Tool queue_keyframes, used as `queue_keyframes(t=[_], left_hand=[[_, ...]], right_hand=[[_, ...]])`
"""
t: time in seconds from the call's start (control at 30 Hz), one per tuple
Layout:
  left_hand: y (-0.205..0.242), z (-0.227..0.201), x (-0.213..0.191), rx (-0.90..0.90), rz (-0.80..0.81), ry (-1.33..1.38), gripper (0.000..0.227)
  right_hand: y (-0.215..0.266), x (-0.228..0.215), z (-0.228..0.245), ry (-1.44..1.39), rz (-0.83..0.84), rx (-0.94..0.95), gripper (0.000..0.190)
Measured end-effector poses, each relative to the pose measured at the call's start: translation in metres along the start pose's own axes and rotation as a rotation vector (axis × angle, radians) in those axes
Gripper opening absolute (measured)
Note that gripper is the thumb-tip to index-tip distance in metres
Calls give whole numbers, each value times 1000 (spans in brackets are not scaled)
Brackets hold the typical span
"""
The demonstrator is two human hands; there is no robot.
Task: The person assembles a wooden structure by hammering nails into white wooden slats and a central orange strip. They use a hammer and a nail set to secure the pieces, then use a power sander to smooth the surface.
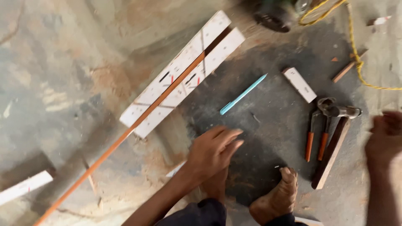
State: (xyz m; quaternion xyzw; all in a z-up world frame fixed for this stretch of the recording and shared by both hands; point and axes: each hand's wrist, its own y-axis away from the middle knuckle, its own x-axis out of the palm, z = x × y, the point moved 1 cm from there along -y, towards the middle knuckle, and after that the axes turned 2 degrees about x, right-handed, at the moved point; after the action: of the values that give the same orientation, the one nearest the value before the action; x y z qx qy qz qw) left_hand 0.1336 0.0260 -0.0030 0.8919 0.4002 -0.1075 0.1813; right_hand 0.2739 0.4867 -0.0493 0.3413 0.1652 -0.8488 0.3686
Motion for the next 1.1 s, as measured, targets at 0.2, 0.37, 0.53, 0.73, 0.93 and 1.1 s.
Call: queue_keyframes(t=[0.2,0.37,0.53,0.73,0.93,1.1], left_hand=[[-31,-36,4,318,-237,-192,40],[-22,-28,-10,279,-240,-339,42],[-25,-10,-20,195,-151,-491,43],[-86,49,-100,302,-720,-110,7],[-129,68,-123,453,-669,-130,8],[-131,70,-119,468,-650,-214,10]], right_hand=[[96,124,197,-118,299,213,12],[119,167,265,-290,361,413,10],[121,157,235,-203,506,376,30],[67,62,114,572,-85,-17,57],[88,12,22,731,201,542,56],[89,5,16,493,350,454,39]])
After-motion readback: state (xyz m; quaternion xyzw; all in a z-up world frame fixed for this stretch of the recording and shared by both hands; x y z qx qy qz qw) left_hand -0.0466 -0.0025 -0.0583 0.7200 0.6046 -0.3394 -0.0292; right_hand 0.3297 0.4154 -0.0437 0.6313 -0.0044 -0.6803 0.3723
